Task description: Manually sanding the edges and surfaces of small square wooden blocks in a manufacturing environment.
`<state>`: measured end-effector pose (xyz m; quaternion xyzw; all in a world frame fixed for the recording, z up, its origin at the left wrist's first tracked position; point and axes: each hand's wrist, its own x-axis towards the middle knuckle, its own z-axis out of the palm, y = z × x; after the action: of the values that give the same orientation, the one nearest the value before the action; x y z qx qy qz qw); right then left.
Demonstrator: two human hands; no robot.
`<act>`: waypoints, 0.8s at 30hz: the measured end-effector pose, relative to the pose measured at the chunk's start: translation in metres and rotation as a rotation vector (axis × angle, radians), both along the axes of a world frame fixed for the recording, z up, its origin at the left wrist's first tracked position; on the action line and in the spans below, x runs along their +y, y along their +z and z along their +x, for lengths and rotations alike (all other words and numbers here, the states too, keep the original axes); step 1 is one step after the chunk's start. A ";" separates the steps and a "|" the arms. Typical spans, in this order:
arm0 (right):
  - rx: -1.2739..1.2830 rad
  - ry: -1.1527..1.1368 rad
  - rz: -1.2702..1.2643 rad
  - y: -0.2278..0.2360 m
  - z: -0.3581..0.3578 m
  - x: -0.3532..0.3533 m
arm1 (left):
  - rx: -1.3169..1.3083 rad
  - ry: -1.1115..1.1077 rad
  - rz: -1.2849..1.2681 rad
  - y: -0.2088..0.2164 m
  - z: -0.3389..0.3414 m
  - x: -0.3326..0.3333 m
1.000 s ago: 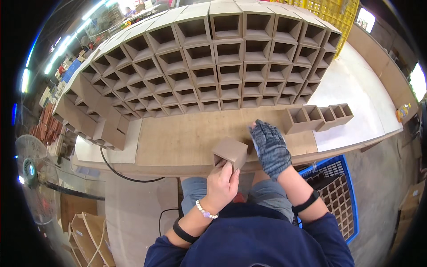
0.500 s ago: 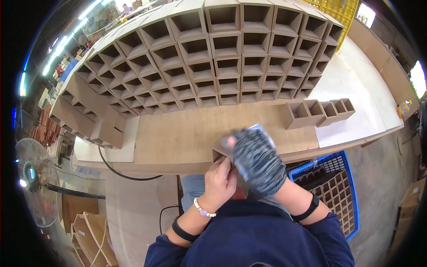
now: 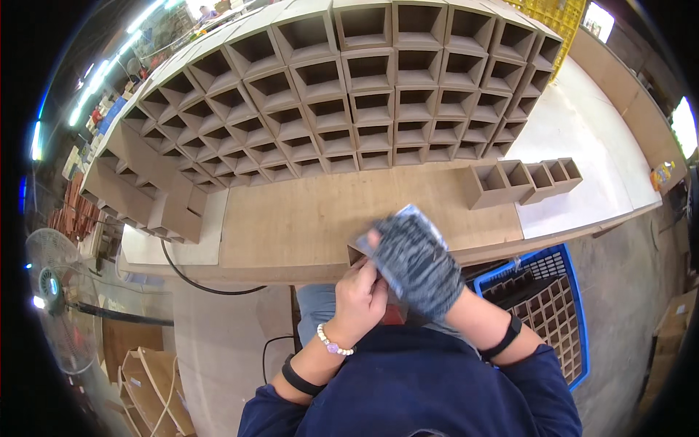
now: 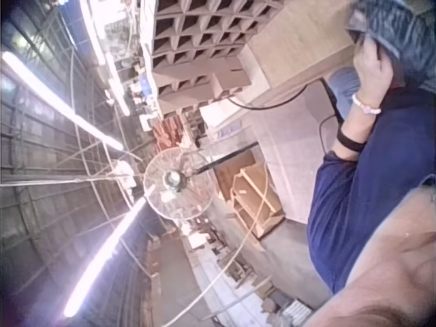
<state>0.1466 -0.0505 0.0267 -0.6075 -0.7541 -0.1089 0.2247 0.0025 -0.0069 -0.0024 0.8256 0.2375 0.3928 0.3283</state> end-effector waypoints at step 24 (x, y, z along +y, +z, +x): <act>0.159 -0.278 0.079 -0.008 0.064 -0.009 | -0.396 -0.047 -0.810 0.020 -0.010 0.003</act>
<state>0.2110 -0.0594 0.0189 -0.7034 -0.6378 -0.1202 0.2899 -0.0076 -0.0037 0.0174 0.5445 0.2862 0.4109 0.6729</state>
